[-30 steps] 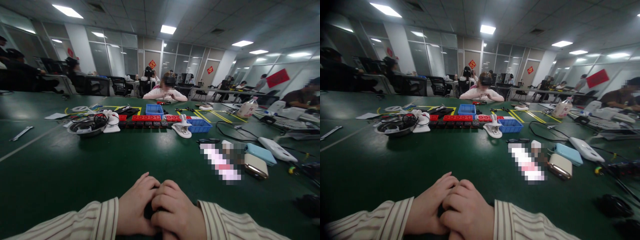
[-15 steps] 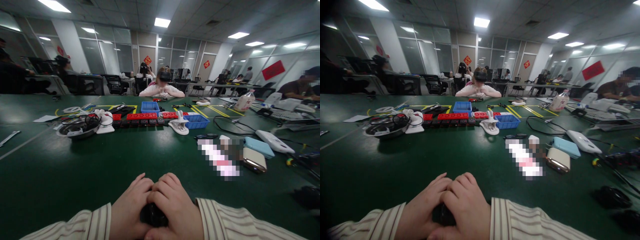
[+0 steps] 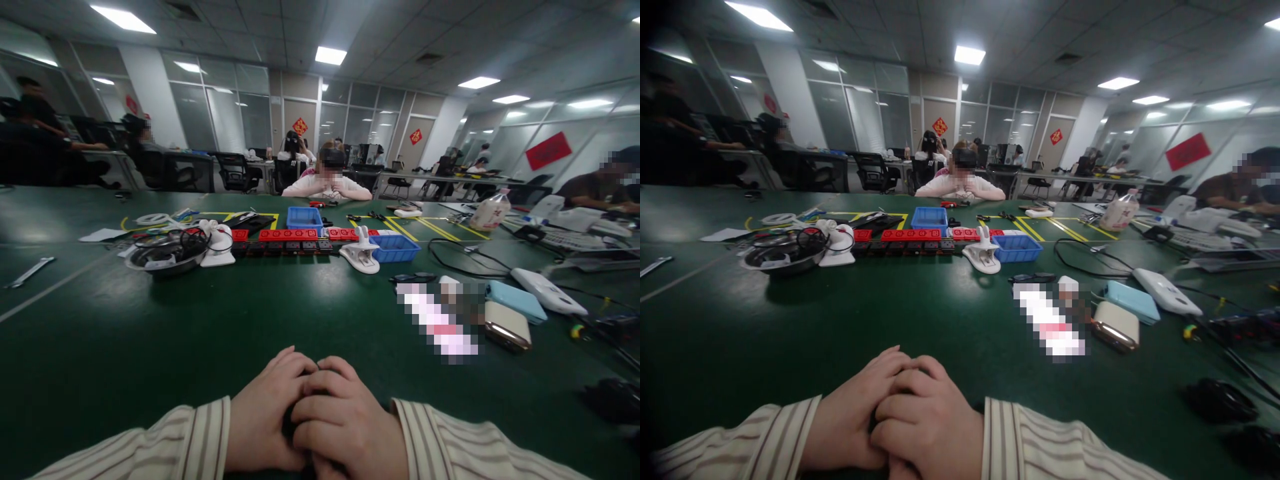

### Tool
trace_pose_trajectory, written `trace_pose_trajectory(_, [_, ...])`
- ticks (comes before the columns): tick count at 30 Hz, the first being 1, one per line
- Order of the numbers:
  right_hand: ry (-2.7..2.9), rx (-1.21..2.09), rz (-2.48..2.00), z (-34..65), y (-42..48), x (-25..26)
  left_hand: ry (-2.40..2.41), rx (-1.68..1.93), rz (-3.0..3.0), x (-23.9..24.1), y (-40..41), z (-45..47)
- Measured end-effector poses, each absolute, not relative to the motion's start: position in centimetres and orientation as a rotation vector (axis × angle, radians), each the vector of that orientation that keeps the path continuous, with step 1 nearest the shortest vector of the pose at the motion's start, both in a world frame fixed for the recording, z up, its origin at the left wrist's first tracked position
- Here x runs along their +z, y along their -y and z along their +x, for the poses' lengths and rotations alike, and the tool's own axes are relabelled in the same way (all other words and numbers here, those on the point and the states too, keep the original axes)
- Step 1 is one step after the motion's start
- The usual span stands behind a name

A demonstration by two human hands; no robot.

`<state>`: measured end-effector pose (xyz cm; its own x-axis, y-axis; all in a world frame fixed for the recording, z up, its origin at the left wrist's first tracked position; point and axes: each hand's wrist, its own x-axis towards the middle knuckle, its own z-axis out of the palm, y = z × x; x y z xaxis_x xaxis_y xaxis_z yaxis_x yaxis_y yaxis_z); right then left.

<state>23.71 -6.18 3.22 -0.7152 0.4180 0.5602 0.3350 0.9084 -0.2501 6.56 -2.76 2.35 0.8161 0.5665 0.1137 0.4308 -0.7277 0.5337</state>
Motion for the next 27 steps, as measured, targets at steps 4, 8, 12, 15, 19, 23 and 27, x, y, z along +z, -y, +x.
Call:
trace_pose_trajectory(4, [2.381,0.181,-0.622,23.85,6.40,3.72,-0.745,0.372,2.571,2.06,3.04,6.61])
trace_pose_trajectory(8, [2.274,0.267,-0.771,23.88,6.60,4.02,-0.811,0.388,2.572,2.26,3.29,6.83])
trace_pose_trajectory(12, [2.239,0.323,-0.911,23.62,6.50,3.67,-0.843,0.357,2.517,2.71,3.22,7.00])
trace_pose_trajectory(15, [2.288,0.303,-0.957,23.58,6.27,3.45,-0.828,0.333,2.505,2.85,2.99,7.03])
trace_pose_trajectory(19, [2.348,0.296,-0.831,23.78,6.07,3.59,-0.832,0.303,2.472,2.82,2.58,7.07])
trace_pose_trajectory(23, [2.356,0.272,-0.649,23.82,5.94,3.66,-0.844,0.333,2.446,2.58,2.36,7.05])
trace_pose_trajectory(27, [2.337,0.206,-0.472,23.67,5.80,3.46,-0.830,0.360,2.467,2.44,2.46,6.81])
